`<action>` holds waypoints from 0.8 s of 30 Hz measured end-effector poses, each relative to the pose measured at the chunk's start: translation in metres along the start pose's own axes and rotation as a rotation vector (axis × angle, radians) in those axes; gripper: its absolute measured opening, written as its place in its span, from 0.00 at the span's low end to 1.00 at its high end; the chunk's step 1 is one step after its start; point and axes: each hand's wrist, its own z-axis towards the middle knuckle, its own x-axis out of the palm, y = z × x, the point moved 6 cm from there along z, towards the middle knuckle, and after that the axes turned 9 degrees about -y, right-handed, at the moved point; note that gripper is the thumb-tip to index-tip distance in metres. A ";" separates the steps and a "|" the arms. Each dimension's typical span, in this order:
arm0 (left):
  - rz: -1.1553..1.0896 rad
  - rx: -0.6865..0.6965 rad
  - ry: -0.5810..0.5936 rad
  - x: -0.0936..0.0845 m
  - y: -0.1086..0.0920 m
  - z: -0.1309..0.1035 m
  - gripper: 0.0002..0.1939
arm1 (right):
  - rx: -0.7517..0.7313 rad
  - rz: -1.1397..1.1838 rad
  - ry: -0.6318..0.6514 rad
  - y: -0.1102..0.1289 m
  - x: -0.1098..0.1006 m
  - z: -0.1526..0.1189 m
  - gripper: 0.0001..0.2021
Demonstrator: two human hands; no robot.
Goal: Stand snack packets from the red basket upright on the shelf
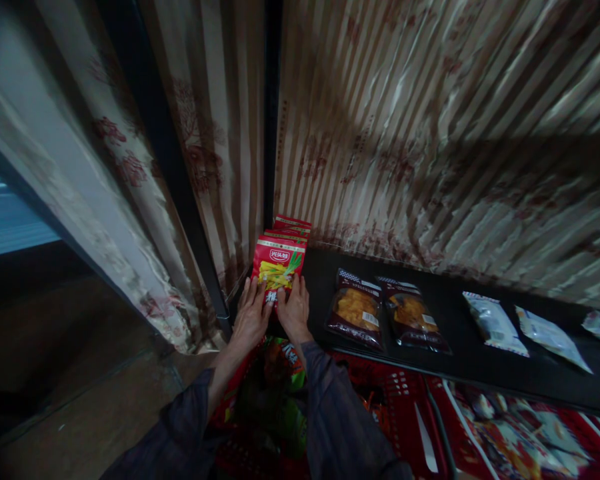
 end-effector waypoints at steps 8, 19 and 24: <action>0.029 -0.012 0.043 -0.003 -0.007 0.000 0.29 | -0.069 -0.038 0.019 0.008 -0.020 -0.005 0.31; -0.224 0.210 0.006 -0.034 -0.061 -0.018 0.18 | -0.266 0.075 0.039 0.019 -0.108 -0.066 0.22; -0.333 0.365 0.214 -0.018 -0.093 -0.063 0.15 | -0.237 0.082 0.047 0.005 -0.143 -0.089 0.20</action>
